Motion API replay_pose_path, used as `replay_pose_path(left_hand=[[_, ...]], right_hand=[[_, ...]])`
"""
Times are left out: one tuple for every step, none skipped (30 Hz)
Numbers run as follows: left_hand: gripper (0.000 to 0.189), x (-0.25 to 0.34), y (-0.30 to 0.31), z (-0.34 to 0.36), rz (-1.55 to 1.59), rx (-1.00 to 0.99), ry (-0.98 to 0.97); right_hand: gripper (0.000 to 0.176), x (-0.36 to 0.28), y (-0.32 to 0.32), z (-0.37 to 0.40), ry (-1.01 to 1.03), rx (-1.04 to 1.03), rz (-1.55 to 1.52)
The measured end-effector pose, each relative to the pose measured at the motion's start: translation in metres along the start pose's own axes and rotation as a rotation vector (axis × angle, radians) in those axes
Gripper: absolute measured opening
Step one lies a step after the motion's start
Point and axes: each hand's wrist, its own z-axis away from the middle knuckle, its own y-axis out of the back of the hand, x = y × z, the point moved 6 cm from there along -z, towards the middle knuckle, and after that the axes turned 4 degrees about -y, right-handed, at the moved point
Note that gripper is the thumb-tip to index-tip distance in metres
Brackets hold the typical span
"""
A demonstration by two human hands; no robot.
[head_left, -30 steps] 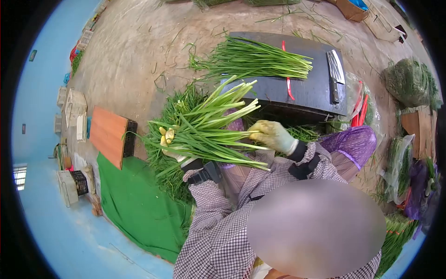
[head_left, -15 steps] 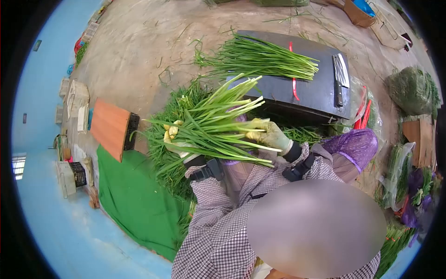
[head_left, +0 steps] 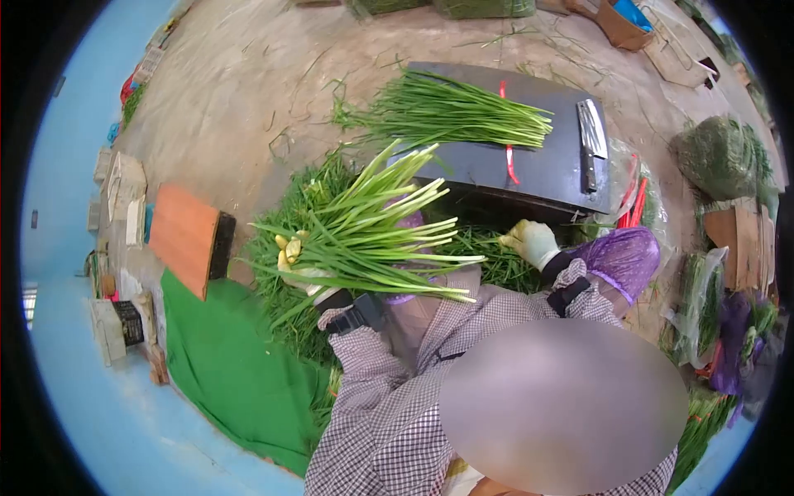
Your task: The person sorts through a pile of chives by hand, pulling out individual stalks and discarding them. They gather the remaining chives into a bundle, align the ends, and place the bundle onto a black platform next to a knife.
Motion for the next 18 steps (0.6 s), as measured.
replay_pose_path(left_hand=[[0.025, -0.001, -0.002, 0.000, -0.040, -0.015, 0.024], [0.024, -0.003, -0.001, 0.001, -0.073, -0.029, 0.038], [0.023, -0.003, 0.003, 0.002, -0.110, -0.045, 0.053], [0.022, -0.004, 0.003, 0.001, -0.146, -0.066, 0.063], [0.020, -0.008, -0.012, 0.003, -0.123, -0.074, 0.056], [0.022, -0.005, -0.007, 0.003, -0.151, 0.102, 0.001], [0.023, -0.004, -0.010, 0.003, -0.199, 0.075, -0.021], [0.025, -0.002, -0.011, 0.002, -0.245, 0.048, -0.044], [0.026, 0.001, -0.004, -0.001, -0.187, 0.046, 0.054], [0.027, 0.002, 0.000, -0.004, -0.126, 0.042, 0.159], [0.028, 0.000, -0.014, -0.003, -0.130, -0.084, 0.091], [0.028, -0.001, -0.022, 0.001, -0.225, 0.004, 0.078], [0.027, 0.000, -0.020, 0.002, -0.278, 0.046, 0.126], [0.027, 0.001, -0.018, 0.002, -0.334, 0.089, 0.172], [0.027, -0.001, -0.021, -0.001, -0.306, 0.096, 0.102], [0.027, -0.005, -0.027, -0.004, -0.283, 0.104, 0.031], [0.027, -0.005, -0.036, -0.005, -0.268, 0.109, -0.042], [0.028, -0.014, -0.054, -0.004, -0.282, 0.083, -0.005]], right_hand=[[0.031, -0.008, 0.011, -0.003, 0.110, 0.214, -0.200], [0.029, -0.015, 0.023, -0.007, 0.226, 0.432, -0.395], [0.026, -0.028, 0.040, -0.017, 0.151, 0.457, -0.457], [0.027, -0.038, 0.052, -0.031, 0.210, 0.518, -0.478], [0.029, -0.045, 0.061, -0.048, 0.220, 0.685, -0.455], [0.034, -0.051, 0.061, -0.060, 0.231, 0.847, -0.431], [0.039, -0.055, 0.056, -0.070, 0.173, 0.821, -0.377], [0.044, -0.057, 0.051, -0.077, 0.116, 0.794, -0.321], [0.042, -0.071, 0.035, -0.073, 0.230, 0.724, -0.083], [0.029, -0.082, 0.017, -0.070, 0.365, 0.445, -0.148], [0.025, -0.088, -0.021, -0.066, 0.431, 0.206, -0.044], [0.035, -0.085, -0.009, -0.038, 0.302, 0.109, -0.262], [0.036, -0.074, -0.012, -0.041, 0.283, 0.233, -0.376], [0.038, -0.064, -0.016, -0.044, 0.267, 0.355, -0.491], [0.036, -0.052, 0.013, -0.035, 0.290, 0.495, -0.774], [0.041, -0.046, 0.018, -0.046, 0.218, 0.313, -1.193], [0.043, -0.067, 0.023, -0.032, 0.387, 0.208, -1.310], [0.046, -0.093, 0.045, -0.013, 0.568, 0.102, -1.408]])
